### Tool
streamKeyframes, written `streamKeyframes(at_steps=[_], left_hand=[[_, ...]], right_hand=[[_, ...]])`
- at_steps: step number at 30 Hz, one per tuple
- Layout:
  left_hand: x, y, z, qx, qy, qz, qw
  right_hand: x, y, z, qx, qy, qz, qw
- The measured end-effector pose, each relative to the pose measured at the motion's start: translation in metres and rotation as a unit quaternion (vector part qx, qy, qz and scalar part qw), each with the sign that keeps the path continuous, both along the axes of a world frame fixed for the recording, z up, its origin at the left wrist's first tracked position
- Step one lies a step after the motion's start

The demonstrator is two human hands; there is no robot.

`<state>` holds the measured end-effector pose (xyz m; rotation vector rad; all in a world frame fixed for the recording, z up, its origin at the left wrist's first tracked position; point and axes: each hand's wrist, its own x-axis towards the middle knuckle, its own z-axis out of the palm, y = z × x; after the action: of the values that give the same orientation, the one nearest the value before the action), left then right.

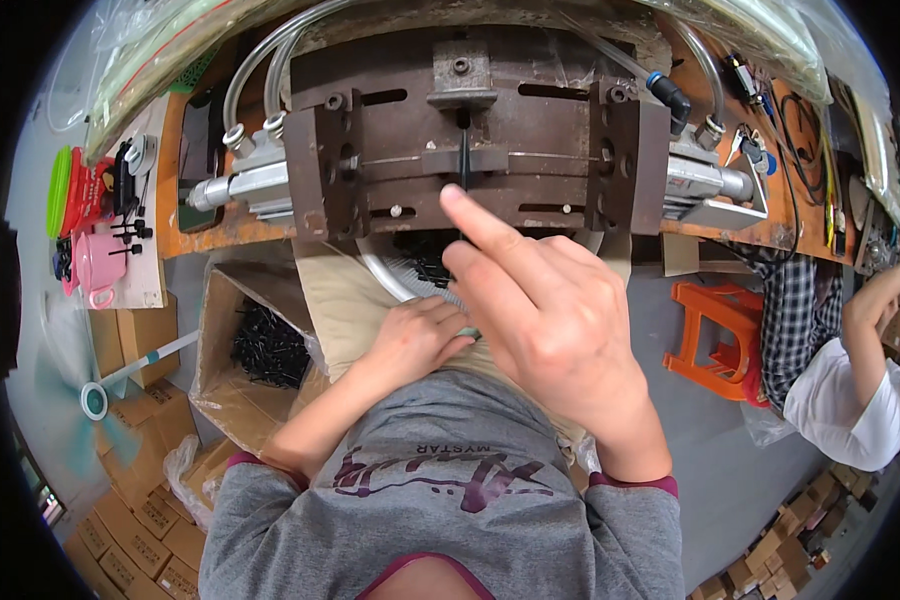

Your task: The recorder is assembling small black electronic components using a pneumatic jig.

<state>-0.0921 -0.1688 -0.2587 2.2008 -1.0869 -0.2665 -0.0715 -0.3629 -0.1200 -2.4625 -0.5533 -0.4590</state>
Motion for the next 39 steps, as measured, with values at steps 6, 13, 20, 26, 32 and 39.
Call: streamKeyframes(at_steps=[6, 13, 20, 26, 32, 39], left_hand=[[-0.025, -0.008, -0.074, 0.058, -0.128, 0.036, 0.99], [-0.017, 0.009, -0.073, 0.083, -0.101, 0.002, 0.991], [-0.019, 0.023, -0.06, 0.089, -0.055, 0.002, 0.995], [-0.021, 0.024, -0.035, 0.046, -0.019, 0.034, 0.998], [-0.007, 0.021, -0.019, -0.029, -0.023, 0.071, 0.997], [-0.002, 0.023, -0.016, -0.072, -0.025, 0.084, 0.994]], right_hand=[[-0.03, 0.006, -0.035, 0.019, 0.139, 0.111, 0.984], [-0.05, -0.008, -0.123, -0.024, 0.307, 0.032, 0.951], [-0.063, 0.001, -0.198, -0.054, 0.302, 0.053, 0.95], [-0.042, -0.009, -0.169, -0.13, 0.3, 0.134, 0.936], [-0.005, -0.005, -0.04, -0.025, 0.185, 0.196, 0.963], [0.109, -0.028, 0.093, 0.066, -0.123, 0.152, 0.979]])
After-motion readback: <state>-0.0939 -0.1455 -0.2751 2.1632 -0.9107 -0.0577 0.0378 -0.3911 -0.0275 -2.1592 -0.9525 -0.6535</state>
